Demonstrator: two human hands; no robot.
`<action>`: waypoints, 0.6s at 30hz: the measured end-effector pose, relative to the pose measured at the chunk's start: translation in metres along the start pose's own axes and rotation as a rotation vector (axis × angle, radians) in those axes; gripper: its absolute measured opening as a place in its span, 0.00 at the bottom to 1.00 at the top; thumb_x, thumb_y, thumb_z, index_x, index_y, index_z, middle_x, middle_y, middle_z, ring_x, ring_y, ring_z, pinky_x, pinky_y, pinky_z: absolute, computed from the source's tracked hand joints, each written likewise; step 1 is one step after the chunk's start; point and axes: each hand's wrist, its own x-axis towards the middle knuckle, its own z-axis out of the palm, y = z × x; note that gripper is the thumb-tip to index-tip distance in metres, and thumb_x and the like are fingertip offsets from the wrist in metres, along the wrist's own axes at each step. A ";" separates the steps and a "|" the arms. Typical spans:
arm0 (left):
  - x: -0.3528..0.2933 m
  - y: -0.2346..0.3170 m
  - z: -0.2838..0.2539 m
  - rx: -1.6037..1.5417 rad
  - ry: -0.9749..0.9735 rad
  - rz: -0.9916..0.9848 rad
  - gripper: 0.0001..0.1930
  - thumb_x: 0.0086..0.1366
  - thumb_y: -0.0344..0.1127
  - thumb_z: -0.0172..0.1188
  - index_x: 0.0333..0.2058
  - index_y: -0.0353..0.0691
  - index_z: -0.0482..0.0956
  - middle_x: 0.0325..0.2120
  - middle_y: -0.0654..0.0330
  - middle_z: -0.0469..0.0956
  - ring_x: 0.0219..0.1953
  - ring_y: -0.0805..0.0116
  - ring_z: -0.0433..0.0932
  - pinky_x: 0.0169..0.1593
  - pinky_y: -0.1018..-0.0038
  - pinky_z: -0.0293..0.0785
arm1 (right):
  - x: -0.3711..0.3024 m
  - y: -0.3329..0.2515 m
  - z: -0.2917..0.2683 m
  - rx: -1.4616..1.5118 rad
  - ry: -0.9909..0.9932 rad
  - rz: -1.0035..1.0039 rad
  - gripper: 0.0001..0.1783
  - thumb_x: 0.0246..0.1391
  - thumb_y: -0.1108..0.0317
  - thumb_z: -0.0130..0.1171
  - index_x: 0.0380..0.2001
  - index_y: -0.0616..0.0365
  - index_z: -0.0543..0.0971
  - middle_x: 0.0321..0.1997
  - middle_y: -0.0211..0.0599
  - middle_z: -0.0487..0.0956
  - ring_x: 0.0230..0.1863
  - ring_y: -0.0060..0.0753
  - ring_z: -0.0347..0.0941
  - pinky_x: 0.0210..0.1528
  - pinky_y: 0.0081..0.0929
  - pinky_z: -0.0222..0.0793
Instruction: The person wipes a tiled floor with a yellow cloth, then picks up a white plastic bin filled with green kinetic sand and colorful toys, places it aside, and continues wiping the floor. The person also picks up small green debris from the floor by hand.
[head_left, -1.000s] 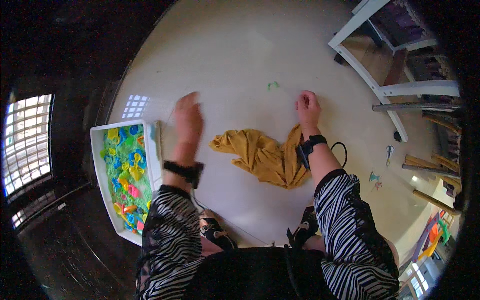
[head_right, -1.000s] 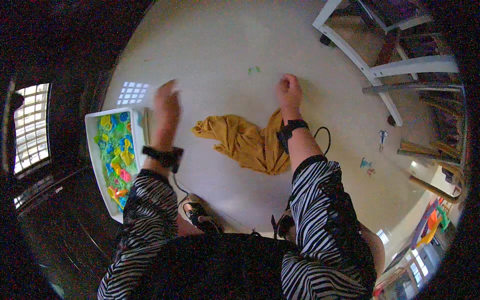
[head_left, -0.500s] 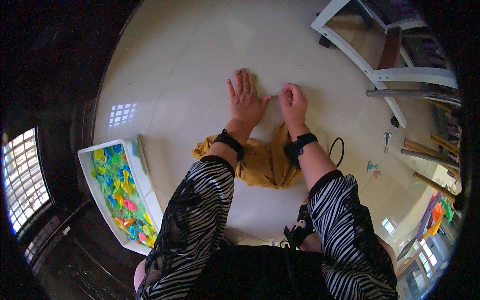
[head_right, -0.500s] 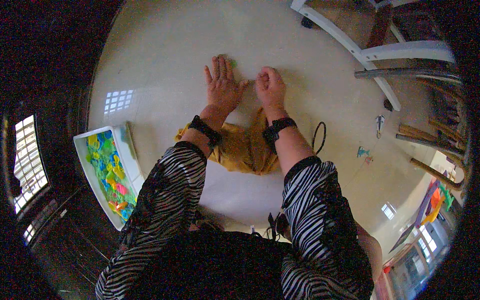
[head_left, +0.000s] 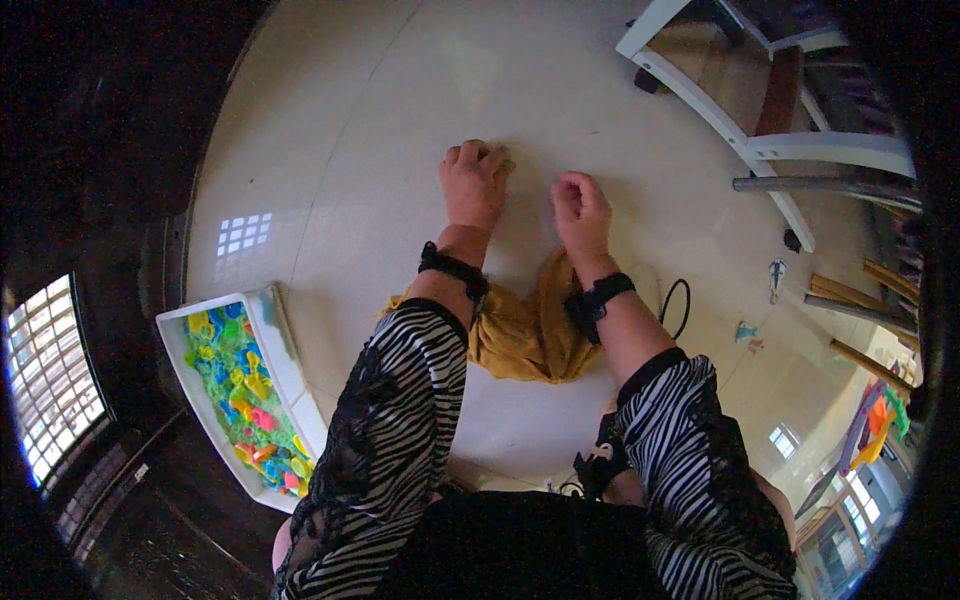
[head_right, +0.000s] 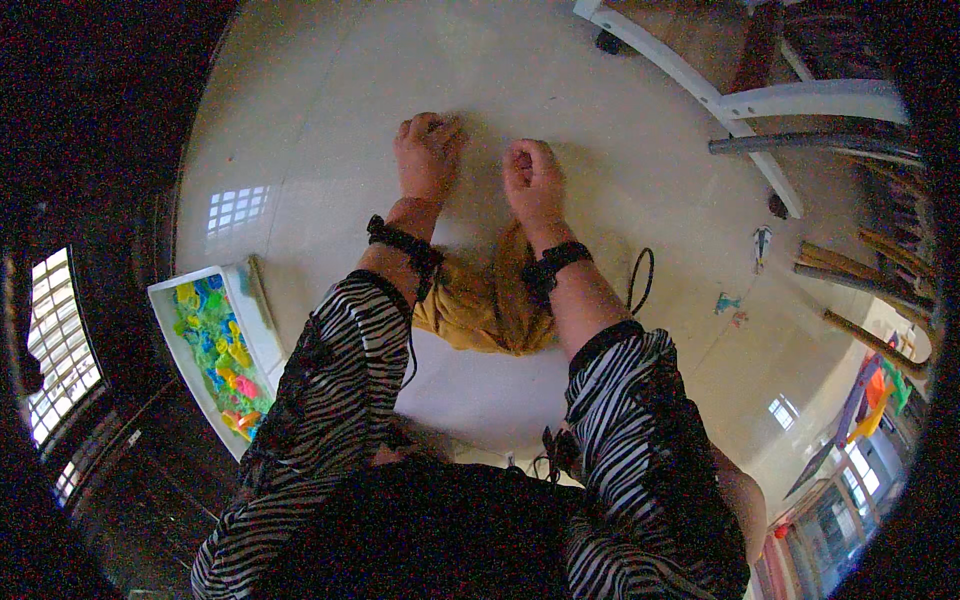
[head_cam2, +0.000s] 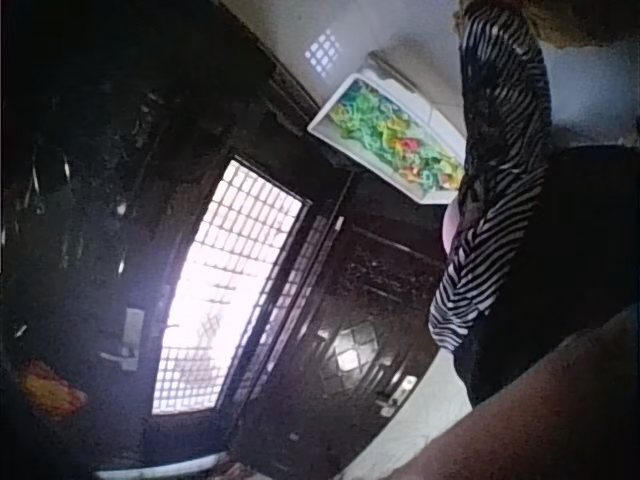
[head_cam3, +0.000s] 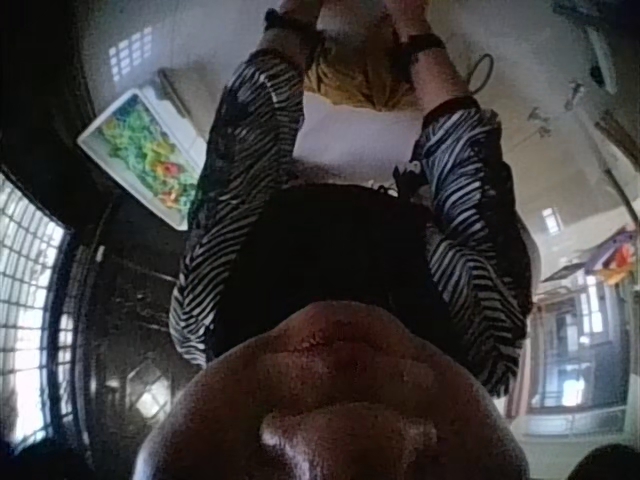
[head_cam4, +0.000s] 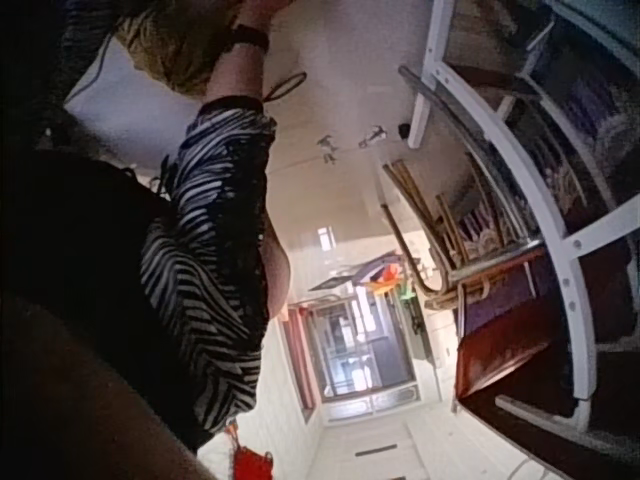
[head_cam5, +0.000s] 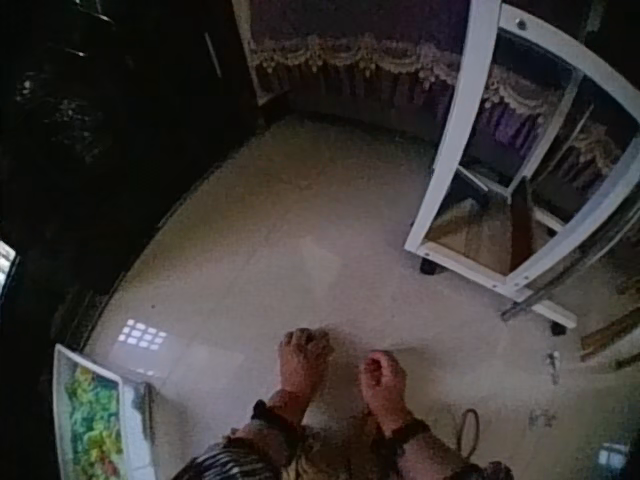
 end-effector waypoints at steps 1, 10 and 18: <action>0.001 -0.002 0.002 -0.010 0.026 0.011 0.09 0.45 0.35 0.63 0.28 0.48 0.80 0.29 0.64 0.73 0.35 0.60 0.70 0.38 0.64 0.67 | 0.000 -0.001 0.000 0.004 -0.001 0.000 0.07 0.48 0.71 0.58 0.33 0.57 0.75 0.26 0.29 0.75 0.25 0.20 0.70 0.29 0.18 0.67; 0.018 -0.002 0.009 0.282 -0.040 0.128 0.03 0.50 0.30 0.53 0.24 0.44 0.75 0.26 0.62 0.74 0.34 0.61 0.72 0.37 0.65 0.68 | 0.001 0.001 -0.002 -0.064 -0.018 -0.061 0.07 0.48 0.72 0.57 0.33 0.57 0.74 0.27 0.31 0.75 0.26 0.22 0.70 0.29 0.20 0.68; -0.027 -0.124 -0.112 0.126 0.248 -0.333 0.07 0.60 0.31 0.48 0.34 0.38 0.75 0.33 0.52 0.75 0.38 0.55 0.72 0.43 0.63 0.67 | 0.000 0.004 0.000 -0.044 -0.017 -0.045 0.08 0.47 0.71 0.57 0.33 0.57 0.73 0.28 0.34 0.74 0.26 0.28 0.71 0.29 0.24 0.68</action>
